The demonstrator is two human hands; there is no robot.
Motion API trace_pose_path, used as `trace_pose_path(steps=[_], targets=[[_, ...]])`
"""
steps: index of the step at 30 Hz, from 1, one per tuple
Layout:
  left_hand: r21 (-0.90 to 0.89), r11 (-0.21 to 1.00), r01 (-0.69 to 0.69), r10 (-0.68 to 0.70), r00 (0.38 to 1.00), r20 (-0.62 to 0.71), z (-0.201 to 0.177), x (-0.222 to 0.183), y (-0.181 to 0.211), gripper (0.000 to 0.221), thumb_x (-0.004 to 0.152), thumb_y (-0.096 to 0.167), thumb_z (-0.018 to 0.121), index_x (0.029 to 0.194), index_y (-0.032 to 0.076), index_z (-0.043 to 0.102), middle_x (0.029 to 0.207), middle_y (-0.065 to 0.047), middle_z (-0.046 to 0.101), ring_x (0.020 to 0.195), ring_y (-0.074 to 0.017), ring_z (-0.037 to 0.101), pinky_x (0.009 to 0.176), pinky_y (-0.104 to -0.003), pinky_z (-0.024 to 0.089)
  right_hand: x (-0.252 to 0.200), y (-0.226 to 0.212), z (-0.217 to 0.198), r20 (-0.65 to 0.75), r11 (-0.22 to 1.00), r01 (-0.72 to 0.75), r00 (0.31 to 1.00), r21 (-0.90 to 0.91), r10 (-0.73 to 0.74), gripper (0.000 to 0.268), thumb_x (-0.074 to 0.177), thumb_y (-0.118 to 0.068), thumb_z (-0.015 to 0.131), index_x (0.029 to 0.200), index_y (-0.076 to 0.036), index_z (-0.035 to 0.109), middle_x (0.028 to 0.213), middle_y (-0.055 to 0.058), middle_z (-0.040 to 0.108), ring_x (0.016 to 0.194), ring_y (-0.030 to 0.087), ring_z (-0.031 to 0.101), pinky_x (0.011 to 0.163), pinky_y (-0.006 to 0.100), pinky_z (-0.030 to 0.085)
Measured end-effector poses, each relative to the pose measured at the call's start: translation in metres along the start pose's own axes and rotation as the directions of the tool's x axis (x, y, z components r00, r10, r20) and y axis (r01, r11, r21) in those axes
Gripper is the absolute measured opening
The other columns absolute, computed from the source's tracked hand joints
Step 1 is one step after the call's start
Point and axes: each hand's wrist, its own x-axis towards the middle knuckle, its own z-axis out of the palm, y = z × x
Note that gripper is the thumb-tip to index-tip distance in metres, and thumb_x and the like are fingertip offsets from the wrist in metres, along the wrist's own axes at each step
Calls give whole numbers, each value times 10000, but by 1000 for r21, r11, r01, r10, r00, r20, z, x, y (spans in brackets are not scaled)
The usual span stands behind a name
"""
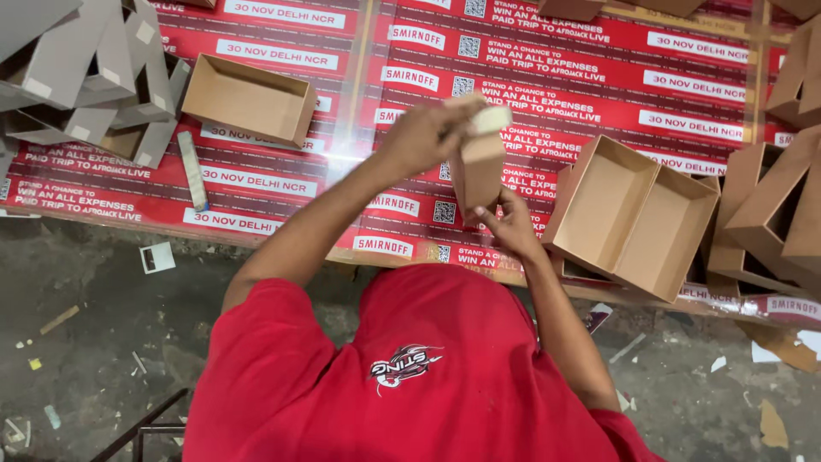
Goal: The person assembles small cardboard boxes by folding flaps and applying glue to the seams. They handle each box individually, applying adhesive with a small tool and pressing the edges together before placing the finished box aside.
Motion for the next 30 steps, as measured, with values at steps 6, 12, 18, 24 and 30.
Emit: trace_pose_path(steps=[6,12,18,24,30], targets=[[32,999,-13,9,993,120,17,-40,51,382,986,325,624,1364,297,666,699,-139,705,568,-297,686,584,-452,528,-12,-17,2,-226,947,2,971,322,75,354,969,-263,762,1186,-1,665,1053,43,744,942,122,708,849,276,588],[-93,983,-157,161,986,31,46,-57,46,422,958,288,620,1378,299,660,762,-107,726,634,-299,696,585,-449,531,-19,7,-7,-271,934,108,962,341,-12,544,908,-457,829,1177,-21,645,1046,12,713,960,91,669,844,257,556],[195,968,-158,178,980,-88,44,-13,20,475,911,226,636,1382,277,665,722,-130,714,616,-349,678,559,-492,530,-16,15,-10,-299,947,92,954,308,4,505,908,-408,865,1140,-5,670,969,12,682,889,83,634,814,261,527],[41,995,96,-86,978,-192,13,10,-40,421,962,187,596,1379,231,638,765,-143,712,621,-297,719,580,-458,546,-28,2,9,-136,948,-46,986,316,93,471,846,-333,860,1108,13,678,973,58,727,878,143,694,781,328,596],[-164,974,-157,151,987,-48,38,-25,-35,380,990,131,599,1365,173,646,924,-185,723,765,-294,730,685,-412,563,-18,15,17,-22,978,-202,979,50,203,385,869,-213,808,1161,4,684,1043,87,763,954,176,737,840,349,609]])
